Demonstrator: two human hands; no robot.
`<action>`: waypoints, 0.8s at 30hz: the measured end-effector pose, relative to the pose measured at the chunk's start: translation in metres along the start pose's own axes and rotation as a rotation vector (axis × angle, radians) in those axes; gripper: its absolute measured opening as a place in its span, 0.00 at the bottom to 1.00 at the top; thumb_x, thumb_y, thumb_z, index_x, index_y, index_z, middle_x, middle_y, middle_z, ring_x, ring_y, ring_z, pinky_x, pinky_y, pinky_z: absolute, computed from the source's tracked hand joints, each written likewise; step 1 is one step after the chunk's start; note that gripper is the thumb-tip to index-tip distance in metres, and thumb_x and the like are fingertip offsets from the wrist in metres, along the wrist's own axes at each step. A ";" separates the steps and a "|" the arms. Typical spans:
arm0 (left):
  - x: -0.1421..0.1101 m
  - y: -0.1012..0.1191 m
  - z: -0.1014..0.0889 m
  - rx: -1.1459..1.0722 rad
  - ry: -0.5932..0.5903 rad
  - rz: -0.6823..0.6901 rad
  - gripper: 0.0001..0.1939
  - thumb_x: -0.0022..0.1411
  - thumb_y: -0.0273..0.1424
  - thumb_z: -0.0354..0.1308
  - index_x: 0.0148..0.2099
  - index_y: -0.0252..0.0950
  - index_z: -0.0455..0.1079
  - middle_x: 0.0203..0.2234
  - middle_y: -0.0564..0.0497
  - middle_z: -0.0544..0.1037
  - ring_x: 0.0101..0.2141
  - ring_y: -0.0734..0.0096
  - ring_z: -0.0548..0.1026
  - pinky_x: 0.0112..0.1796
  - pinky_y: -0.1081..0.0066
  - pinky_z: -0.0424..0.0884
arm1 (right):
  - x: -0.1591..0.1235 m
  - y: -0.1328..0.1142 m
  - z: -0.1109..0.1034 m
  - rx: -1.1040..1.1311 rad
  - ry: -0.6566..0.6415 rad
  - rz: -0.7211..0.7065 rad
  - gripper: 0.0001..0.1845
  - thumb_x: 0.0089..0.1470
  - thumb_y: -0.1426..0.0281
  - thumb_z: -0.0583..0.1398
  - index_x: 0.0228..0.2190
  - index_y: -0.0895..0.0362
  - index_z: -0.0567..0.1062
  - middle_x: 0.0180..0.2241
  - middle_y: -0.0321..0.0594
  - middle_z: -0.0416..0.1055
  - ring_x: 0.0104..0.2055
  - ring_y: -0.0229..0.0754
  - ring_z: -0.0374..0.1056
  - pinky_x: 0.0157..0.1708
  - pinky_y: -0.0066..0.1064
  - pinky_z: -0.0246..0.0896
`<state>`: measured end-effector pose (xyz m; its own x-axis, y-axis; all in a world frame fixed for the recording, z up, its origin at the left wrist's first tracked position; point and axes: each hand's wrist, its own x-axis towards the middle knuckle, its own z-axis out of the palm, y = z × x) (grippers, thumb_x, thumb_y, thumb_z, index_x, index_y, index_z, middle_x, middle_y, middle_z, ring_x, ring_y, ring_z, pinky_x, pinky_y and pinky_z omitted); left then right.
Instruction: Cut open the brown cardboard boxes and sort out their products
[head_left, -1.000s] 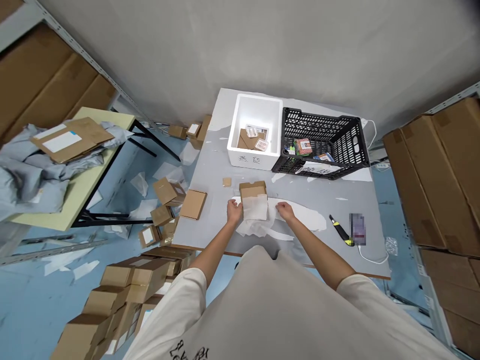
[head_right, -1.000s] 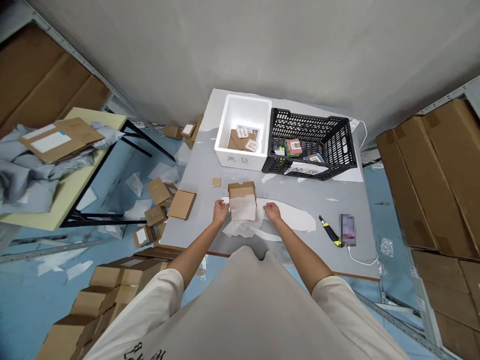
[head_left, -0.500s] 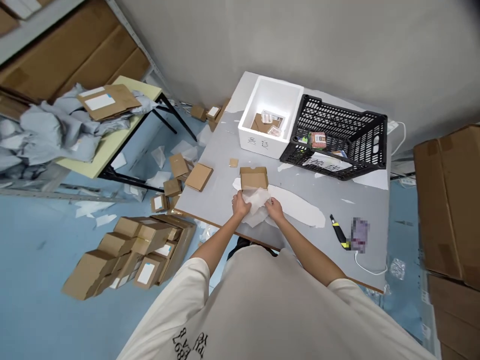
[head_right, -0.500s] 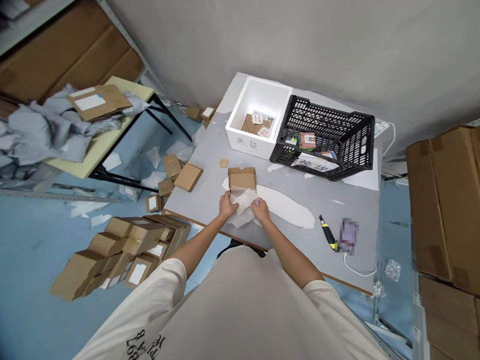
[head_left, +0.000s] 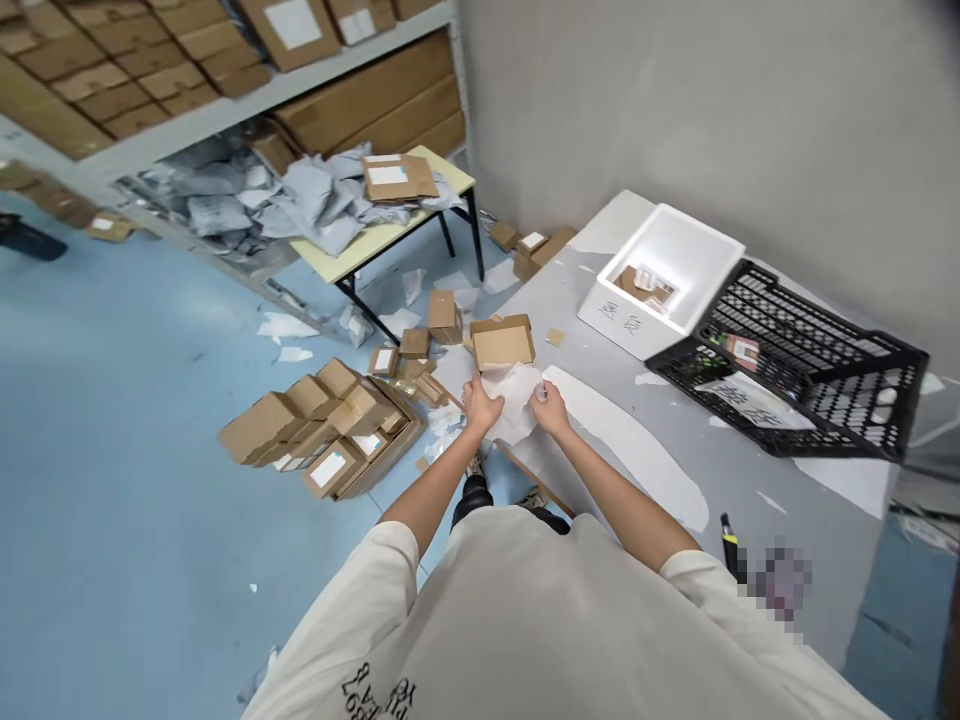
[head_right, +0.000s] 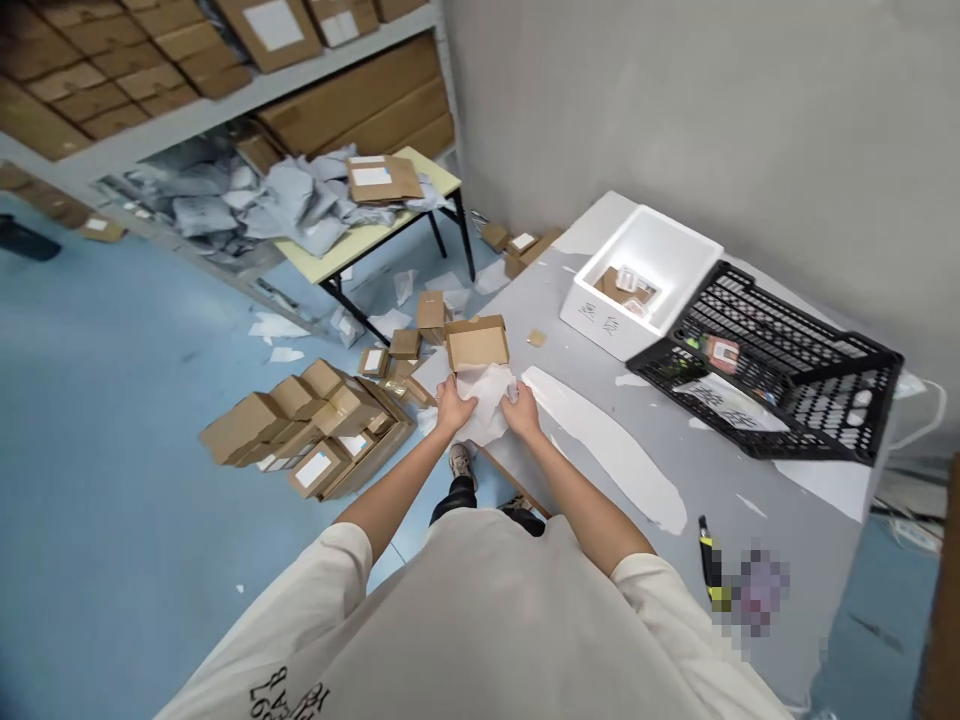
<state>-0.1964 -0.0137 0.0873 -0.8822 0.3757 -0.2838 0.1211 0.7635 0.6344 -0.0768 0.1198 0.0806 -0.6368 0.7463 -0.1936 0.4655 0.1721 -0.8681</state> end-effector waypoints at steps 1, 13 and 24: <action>0.007 -0.011 -0.014 -0.016 0.026 -0.013 0.41 0.54 0.35 0.66 0.67 0.36 0.55 0.56 0.37 0.65 0.60 0.47 0.65 0.61 0.57 0.59 | 0.005 -0.010 0.017 -0.002 -0.022 -0.025 0.20 0.48 0.63 0.61 0.44 0.52 0.75 0.45 0.42 0.74 0.48 0.48 0.68 0.54 0.39 0.62; 0.118 -0.127 -0.165 -0.254 0.279 -0.129 0.40 0.59 0.30 0.59 0.71 0.35 0.51 0.66 0.38 0.61 0.68 0.53 0.56 0.67 0.60 0.52 | 0.081 -0.126 0.220 0.232 -0.251 -0.042 0.30 0.42 0.67 0.66 0.50 0.55 0.75 0.54 0.43 0.73 0.56 0.46 0.69 0.59 0.40 0.62; 0.178 -0.125 -0.146 -0.338 0.104 -0.014 0.33 0.62 0.27 0.55 0.68 0.37 0.56 0.68 0.41 0.59 0.68 0.57 0.56 0.68 0.60 0.52 | 0.156 -0.093 0.194 0.083 -0.049 0.131 0.26 0.45 0.68 0.65 0.48 0.57 0.75 0.56 0.48 0.71 0.58 0.50 0.68 0.62 0.46 0.60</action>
<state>-0.4351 -0.1195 0.0626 -0.9266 0.2972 -0.2306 -0.0340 0.5444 0.8381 -0.3387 0.0953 0.0424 -0.6041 0.7266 -0.3273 0.4951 0.0204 -0.8686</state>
